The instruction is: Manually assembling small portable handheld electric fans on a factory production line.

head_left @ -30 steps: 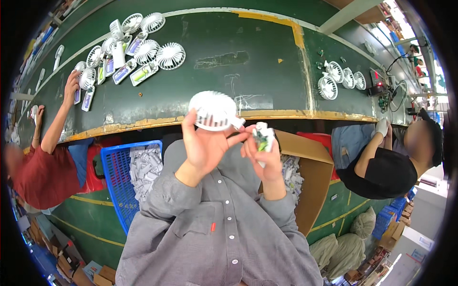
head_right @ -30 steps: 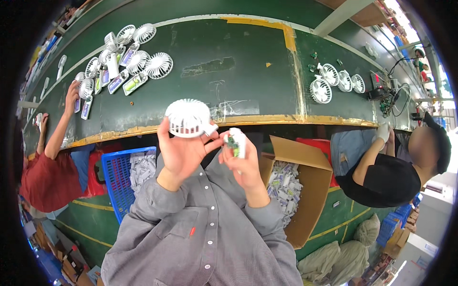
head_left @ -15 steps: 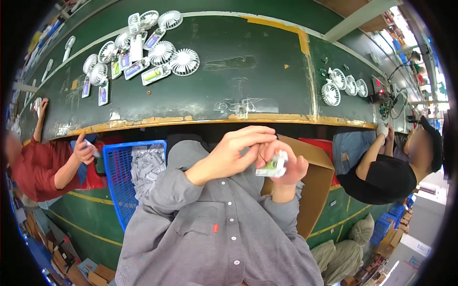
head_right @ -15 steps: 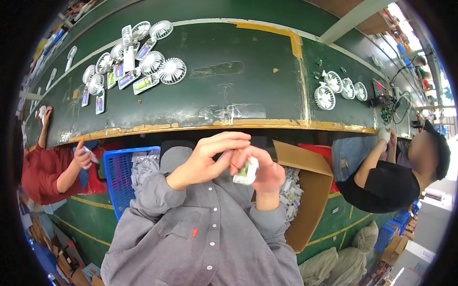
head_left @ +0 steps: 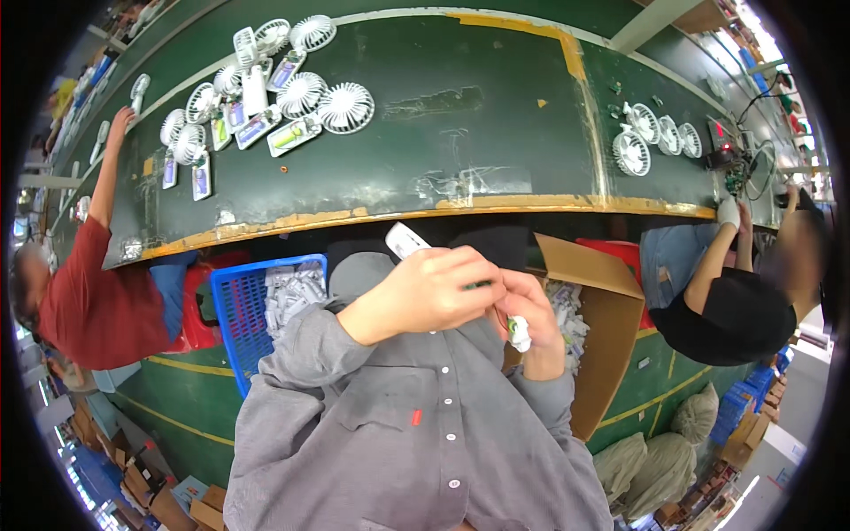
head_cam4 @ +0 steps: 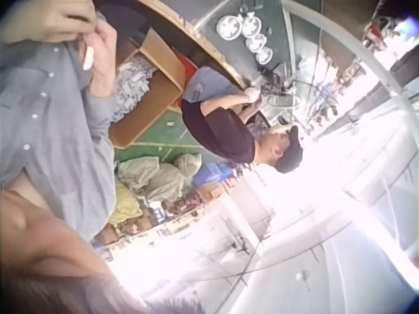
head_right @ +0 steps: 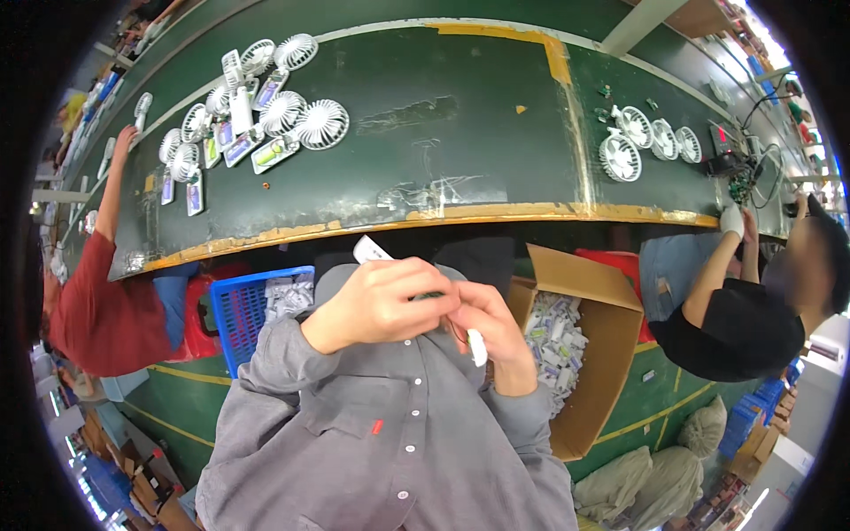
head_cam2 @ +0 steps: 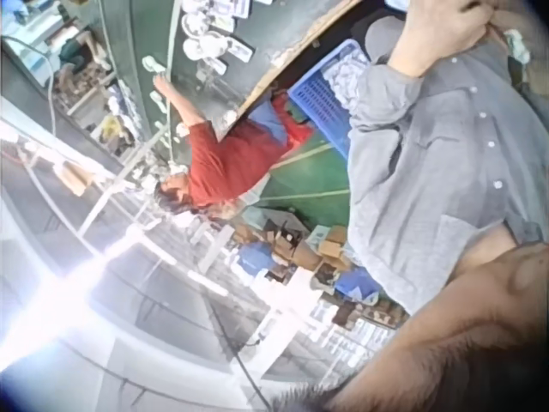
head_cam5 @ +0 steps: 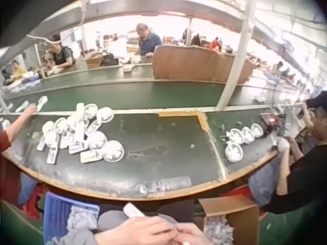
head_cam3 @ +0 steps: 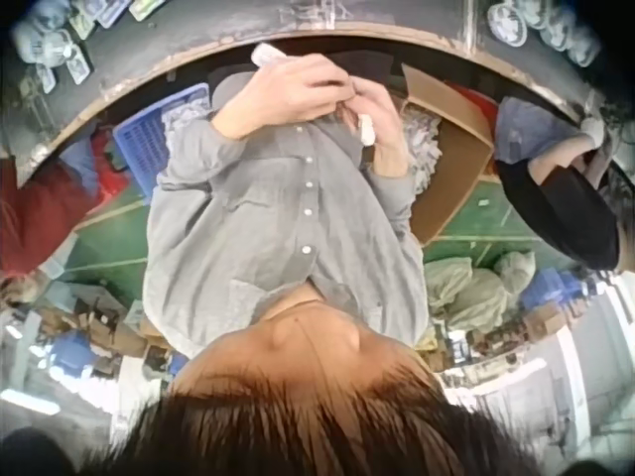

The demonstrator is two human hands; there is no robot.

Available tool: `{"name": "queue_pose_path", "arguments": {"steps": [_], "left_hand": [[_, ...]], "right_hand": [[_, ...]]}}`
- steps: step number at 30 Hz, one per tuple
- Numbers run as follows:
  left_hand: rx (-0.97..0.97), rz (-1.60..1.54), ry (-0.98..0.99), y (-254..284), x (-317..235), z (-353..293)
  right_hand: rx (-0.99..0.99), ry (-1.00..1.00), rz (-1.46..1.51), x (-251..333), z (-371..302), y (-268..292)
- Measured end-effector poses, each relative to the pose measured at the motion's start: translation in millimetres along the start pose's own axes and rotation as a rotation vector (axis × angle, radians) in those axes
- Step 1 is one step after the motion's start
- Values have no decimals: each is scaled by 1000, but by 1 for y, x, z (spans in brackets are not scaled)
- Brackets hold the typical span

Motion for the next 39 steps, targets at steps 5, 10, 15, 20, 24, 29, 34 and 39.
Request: {"name": "queue_pose_path", "arguments": {"steps": [5,10,15,20,24,29,34,39], "left_hand": [[-166,-258,112,-4,0,-15],[-755,-880,799,14,65,-70],[-762,-789,655,31,72,-72],[-714,-1006,702,3,67,-46],[-686,-1364,792,-49,45,-11],[-642,-1398,778,-53,34,22],[-550,-921,569,7,82,11],[-153,125,565,66,138,-11]], "right_hand": [[-86,-177,30,-8,-18,-4],[91,172,177,-9,-56,2],[-402,17,344,-134,-120,223],[-1390,-370,-594,-196,-173,298],[-896,367,-456,-72,-76,106],[-239,354,205,-51,-16,25],[159,234,777,-43,10,7],[-77,379,569,-10,11,28]]}}
Point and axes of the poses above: each hand's wrist, its own z-axis towards the middle knuckle, its own y-axis out of the back of the hand, x = y × z, the point moved 7 cm from there along z, towards the middle knuckle, and after that the axes turned 15 degrees about -y, right-handed, at the moved point
